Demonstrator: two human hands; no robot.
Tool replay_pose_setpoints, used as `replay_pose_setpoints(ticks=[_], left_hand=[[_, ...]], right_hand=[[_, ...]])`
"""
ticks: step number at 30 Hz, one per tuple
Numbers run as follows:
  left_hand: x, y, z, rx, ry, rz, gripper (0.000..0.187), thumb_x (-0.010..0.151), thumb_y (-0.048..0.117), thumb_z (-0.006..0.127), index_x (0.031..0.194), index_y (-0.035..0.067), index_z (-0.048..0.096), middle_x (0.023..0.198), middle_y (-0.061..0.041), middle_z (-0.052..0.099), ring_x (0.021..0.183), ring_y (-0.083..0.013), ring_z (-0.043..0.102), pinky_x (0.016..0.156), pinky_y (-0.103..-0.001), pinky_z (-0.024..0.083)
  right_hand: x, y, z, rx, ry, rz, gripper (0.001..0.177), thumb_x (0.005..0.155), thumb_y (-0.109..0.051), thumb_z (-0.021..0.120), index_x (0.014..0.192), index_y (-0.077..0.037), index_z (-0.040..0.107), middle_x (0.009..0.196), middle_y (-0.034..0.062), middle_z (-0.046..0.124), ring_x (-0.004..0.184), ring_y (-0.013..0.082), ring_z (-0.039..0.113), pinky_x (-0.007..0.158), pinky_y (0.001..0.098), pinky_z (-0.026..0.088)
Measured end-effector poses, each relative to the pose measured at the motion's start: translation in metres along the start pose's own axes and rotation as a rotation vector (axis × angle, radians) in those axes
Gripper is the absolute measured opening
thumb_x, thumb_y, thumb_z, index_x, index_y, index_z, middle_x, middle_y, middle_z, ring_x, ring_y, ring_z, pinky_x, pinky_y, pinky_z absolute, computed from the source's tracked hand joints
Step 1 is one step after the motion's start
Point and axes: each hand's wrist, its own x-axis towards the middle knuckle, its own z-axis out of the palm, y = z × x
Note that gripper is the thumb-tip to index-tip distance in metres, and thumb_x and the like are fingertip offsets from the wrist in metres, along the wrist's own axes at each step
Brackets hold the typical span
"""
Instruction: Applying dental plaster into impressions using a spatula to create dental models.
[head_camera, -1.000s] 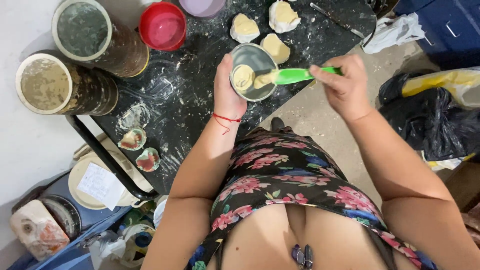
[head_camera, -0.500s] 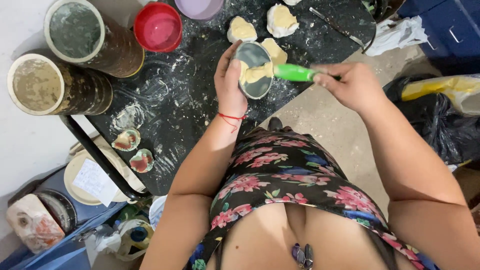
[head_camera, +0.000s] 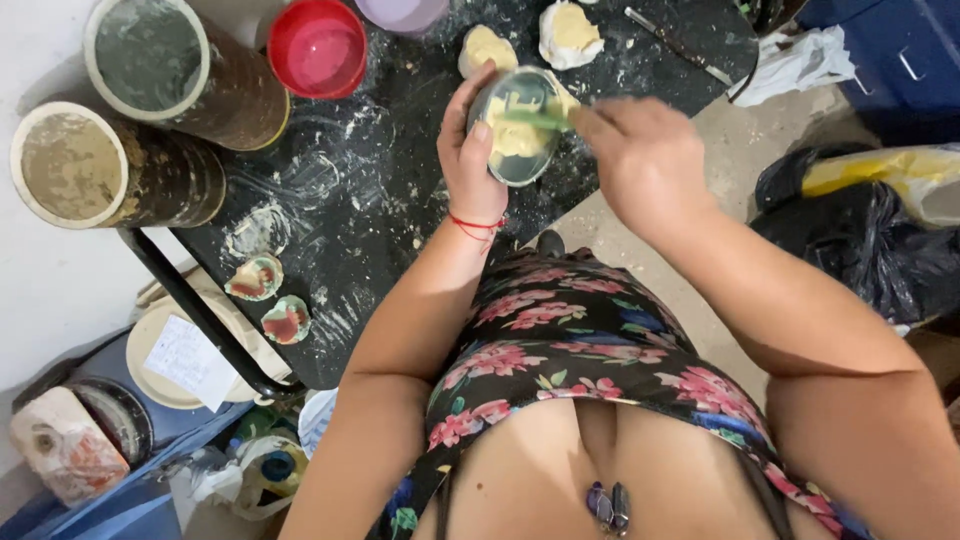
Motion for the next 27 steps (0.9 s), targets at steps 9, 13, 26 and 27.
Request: replay_pose_setpoints(ticks=[9,13,26,27], left_hand=[[0.001,0.006,0.002,-0.054,-0.103,0.043,0.056,0.101,0.053,0.073,0.135,0.009,0.067,0.134,-0.009,0.067,0.123,-0.0255,0.067,0.108,-0.042,0.057],[0.002,0.005,0.005,0.067,-0.098,0.109,0.054,0.100,0.055,0.070,0.133,0.012,0.067,0.130,-0.007,0.067,0.122,-0.0221,0.066,0.108,-0.039,0.057],[-0.002,0.004,0.008,-0.126,-0.002,0.100,0.056,0.102,0.052,0.066,0.134,0.006,0.064,0.130,-0.010,0.065,0.119,-0.0249,0.065,0.102,-0.043,0.059],[-0.004,0.002,0.005,-0.114,0.011,0.069,0.056,0.105,0.052,0.063,0.137,0.006,0.061,0.132,-0.010,0.066,0.119,-0.0261,0.066,0.100,-0.045,0.062]], right_hand=[[-0.010,0.005,-0.009,-0.054,-0.048,-0.061,0.034,0.090,0.003,0.070,0.115,-0.017,0.084,0.108,0.0021,0.081,0.087,0.0222,0.073,0.073,0.0344,0.050],[0.016,0.003,-0.024,-0.078,0.111,-0.021,0.014,0.112,0.001,0.074,0.107,-0.006,0.085,0.091,0.0109,0.084,0.066,0.0205,0.076,0.047,0.0230,0.057],[-0.061,-0.041,0.029,1.330,-0.517,0.997,0.028,0.103,-0.029,0.064,0.123,-0.013,0.077,0.060,-0.0050,0.046,0.053,0.0050,0.035,0.050,0.0216,0.026],[-0.065,-0.038,0.034,1.441,-0.510,1.025,0.031,0.101,-0.032,0.066,0.122,-0.012,0.077,0.058,-0.0032,0.046,0.048,0.0045,0.032,0.046,0.0211,0.020]])
